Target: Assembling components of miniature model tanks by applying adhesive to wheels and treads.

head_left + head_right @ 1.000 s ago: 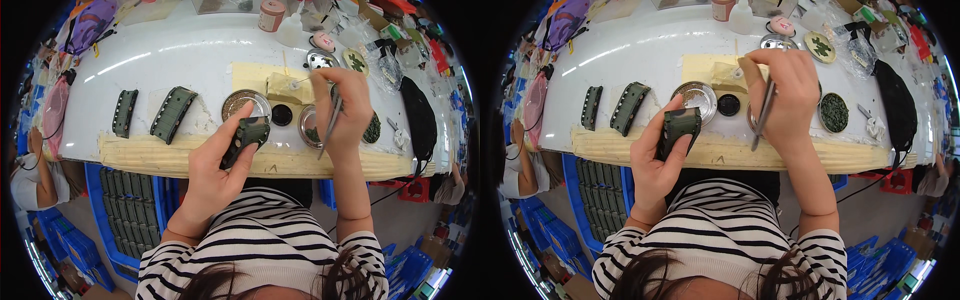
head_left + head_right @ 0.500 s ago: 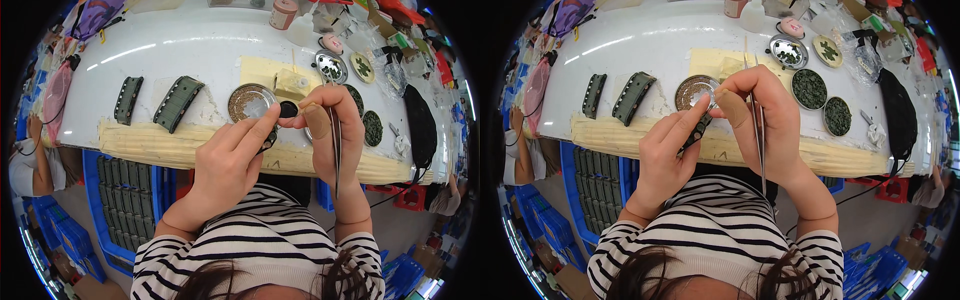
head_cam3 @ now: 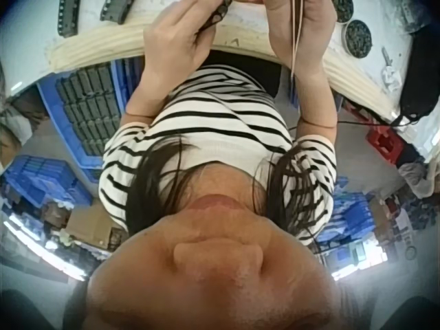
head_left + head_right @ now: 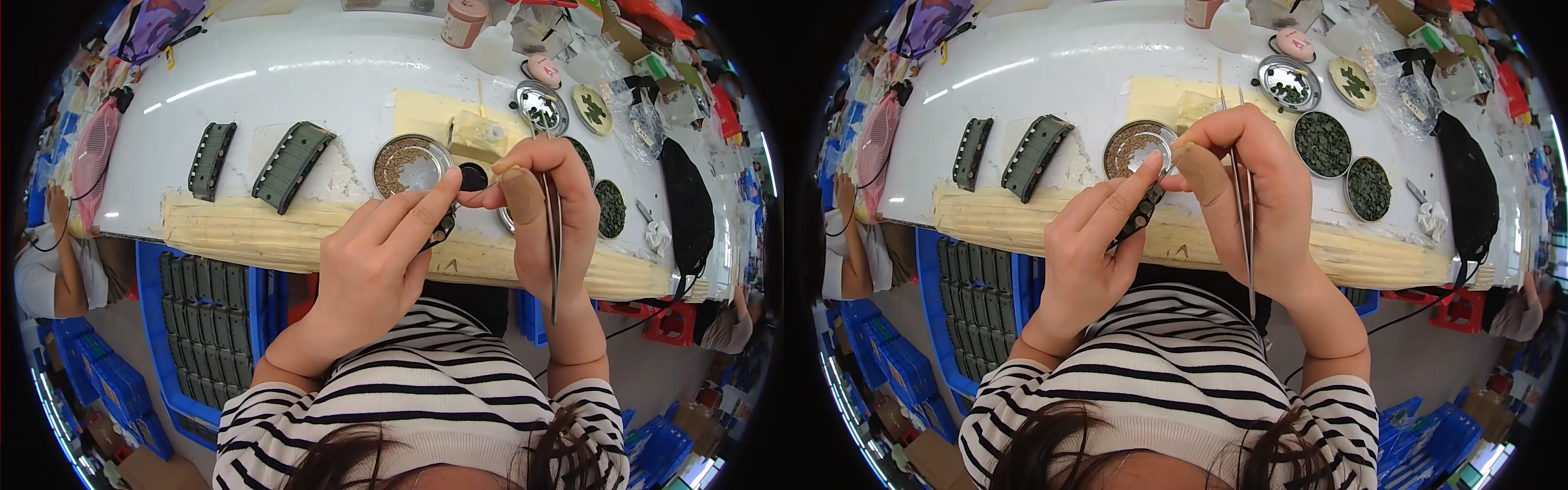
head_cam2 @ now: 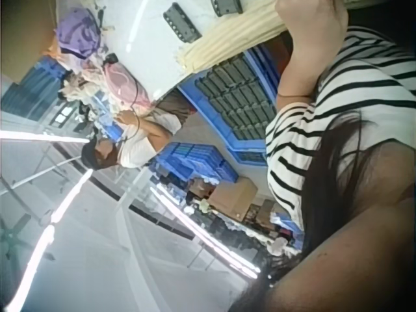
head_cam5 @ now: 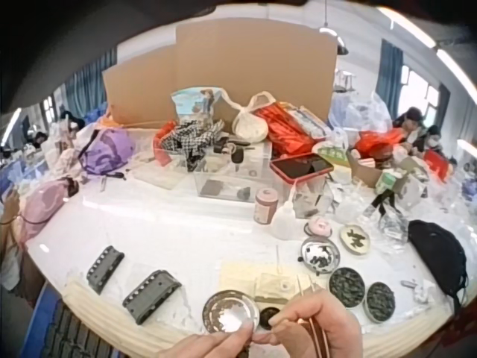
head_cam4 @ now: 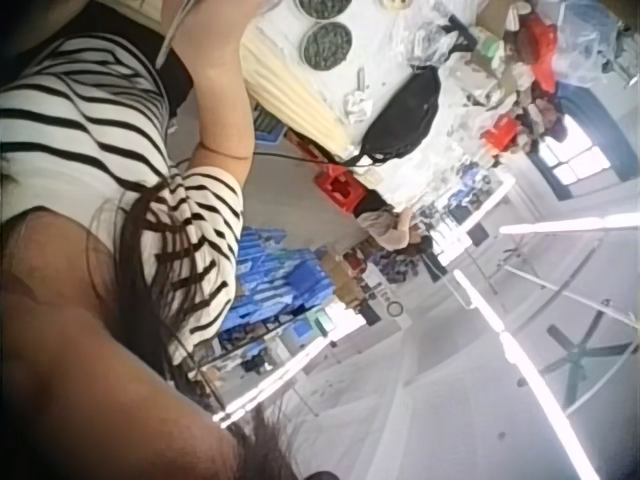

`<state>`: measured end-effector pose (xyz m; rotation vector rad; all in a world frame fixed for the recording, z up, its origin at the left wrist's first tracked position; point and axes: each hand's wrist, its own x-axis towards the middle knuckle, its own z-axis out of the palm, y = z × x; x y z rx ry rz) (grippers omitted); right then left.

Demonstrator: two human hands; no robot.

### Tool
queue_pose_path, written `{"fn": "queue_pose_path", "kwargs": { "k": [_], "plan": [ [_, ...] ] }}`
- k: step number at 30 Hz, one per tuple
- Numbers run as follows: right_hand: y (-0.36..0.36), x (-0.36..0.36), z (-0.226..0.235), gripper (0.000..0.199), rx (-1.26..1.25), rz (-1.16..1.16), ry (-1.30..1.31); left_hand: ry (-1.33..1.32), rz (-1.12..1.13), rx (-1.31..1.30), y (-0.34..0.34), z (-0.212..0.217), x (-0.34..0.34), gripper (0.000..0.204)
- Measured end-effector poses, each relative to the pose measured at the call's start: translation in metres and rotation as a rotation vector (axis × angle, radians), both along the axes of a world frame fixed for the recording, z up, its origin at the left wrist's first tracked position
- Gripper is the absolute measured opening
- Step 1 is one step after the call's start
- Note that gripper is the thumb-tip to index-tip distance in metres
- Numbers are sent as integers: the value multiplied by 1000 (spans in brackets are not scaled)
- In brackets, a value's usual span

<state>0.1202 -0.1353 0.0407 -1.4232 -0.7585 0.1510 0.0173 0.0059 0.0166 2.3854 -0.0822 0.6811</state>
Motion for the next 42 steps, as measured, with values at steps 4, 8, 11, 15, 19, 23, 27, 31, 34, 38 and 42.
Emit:
{"fn": "queue_pose_path", "kwargs": {
  "k": [4, 8, 11, 15, 19, 23, 27, 31, 34, 38, 42],
  "plan": [
    [1, 10, 8, 6, 33, -211, 3, 49, -27, -83, 4, 1, -2, 64],
    [2, 39, 2, 10, -206, -503, -585, 63, -221, -839, 6, -6, -4, 42],
    [2, 50, -3, 13, -412, -534, -897, 101, -302, -1130, 12, -12, -5, 37],
    [4, 50, -10, 13, -521, -473, -882, 79, -356, -1221, 14, -10, -5, 35],
    [1, 51, -14, 17, -559, -433, -855, 128, -224, -1387, 22, -1, -16, 40],
    [-9, 46, -6, 29, -479, -470, -865, -114, -106, -1483, 64, 6, -31, 49],
    [-17, 25, 5, 38, -396, -406, -769, -117, 403, -779, 112, 13, -31, 59],
    [-19, 8, 6, 52, -375, -325, -734, 59, 507, -288, 143, 2, -11, 56],
    [-21, -5, 12, 70, -401, -330, -606, 169, 499, -24, 150, -7, -3, 55],
    [-37, -4, 12, 95, -417, -361, -416, 199, 482, -149, 144, -9, -1, 57],
    [-41, -7, 8, 102, -374, -478, -271, 109, 467, -133, 146, -19, -5, 53]
  ]
}}
